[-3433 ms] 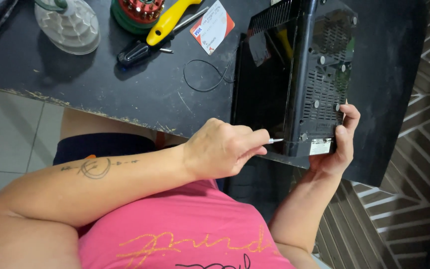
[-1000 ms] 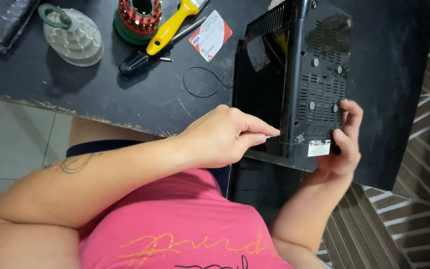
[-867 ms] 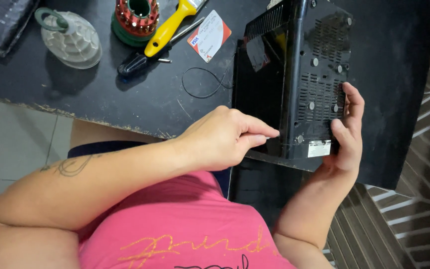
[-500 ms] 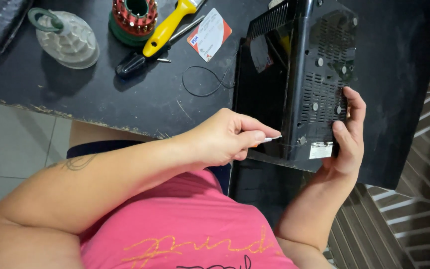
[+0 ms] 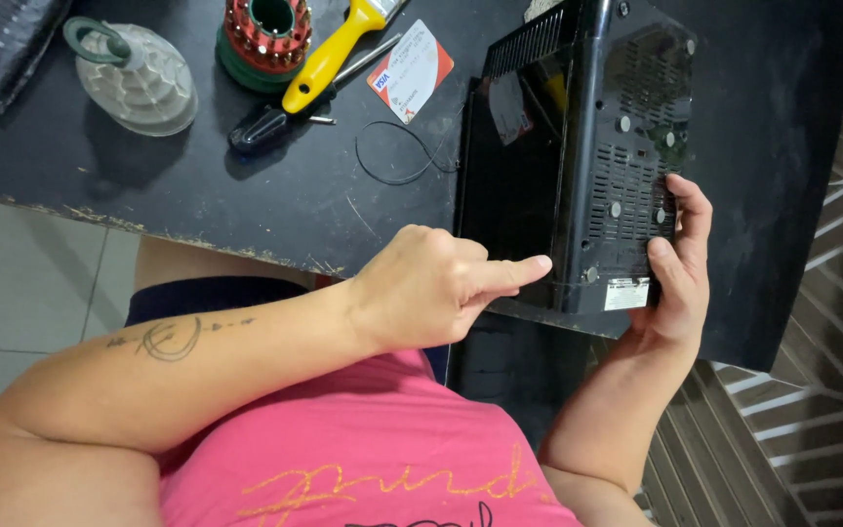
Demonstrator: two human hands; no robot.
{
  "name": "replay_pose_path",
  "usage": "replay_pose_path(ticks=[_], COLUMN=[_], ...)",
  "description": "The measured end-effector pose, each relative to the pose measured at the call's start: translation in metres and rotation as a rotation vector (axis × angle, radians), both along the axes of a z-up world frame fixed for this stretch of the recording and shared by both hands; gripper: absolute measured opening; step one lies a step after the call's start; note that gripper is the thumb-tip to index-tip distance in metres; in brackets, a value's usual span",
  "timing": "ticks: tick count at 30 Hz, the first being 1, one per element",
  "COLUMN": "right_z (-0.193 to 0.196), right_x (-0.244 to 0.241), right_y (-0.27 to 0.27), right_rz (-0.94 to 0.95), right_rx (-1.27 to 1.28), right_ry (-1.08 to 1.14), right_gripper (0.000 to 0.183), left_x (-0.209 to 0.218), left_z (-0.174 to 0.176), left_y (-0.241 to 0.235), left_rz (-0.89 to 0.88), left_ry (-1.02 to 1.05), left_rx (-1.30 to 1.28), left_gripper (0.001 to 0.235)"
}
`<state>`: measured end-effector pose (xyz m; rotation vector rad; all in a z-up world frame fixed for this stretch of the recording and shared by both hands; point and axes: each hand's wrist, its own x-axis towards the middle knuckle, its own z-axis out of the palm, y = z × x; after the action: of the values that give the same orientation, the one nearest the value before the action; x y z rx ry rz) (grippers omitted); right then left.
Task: The person cleans the bottom surface of a black electronic device using a small card and a cloth. They repeatedly wipe and scrape the surface, rotating the device to access different areas.
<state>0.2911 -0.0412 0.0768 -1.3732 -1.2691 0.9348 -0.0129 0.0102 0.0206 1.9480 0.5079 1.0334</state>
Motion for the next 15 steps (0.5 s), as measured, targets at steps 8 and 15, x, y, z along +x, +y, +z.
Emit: replay_pose_path(ticks=[8, 15], right_z=[-0.002, 0.009], right_x=[0.002, -0.008], right_y=[-0.001, -0.007], right_rz=[-0.017, -0.13], right_rx=[0.013, -0.077], right_ry=[0.044, -0.047], right_gripper=[0.065, 0.065], left_x=[0.025, -0.019], left_z=[-0.017, 0.01], left_y=[-0.01, 0.01], left_rz=[-0.315, -0.156], left_ry=[-0.372, -0.036], left_rx=[-1.01, -0.528], left_gripper=[0.029, 0.028])
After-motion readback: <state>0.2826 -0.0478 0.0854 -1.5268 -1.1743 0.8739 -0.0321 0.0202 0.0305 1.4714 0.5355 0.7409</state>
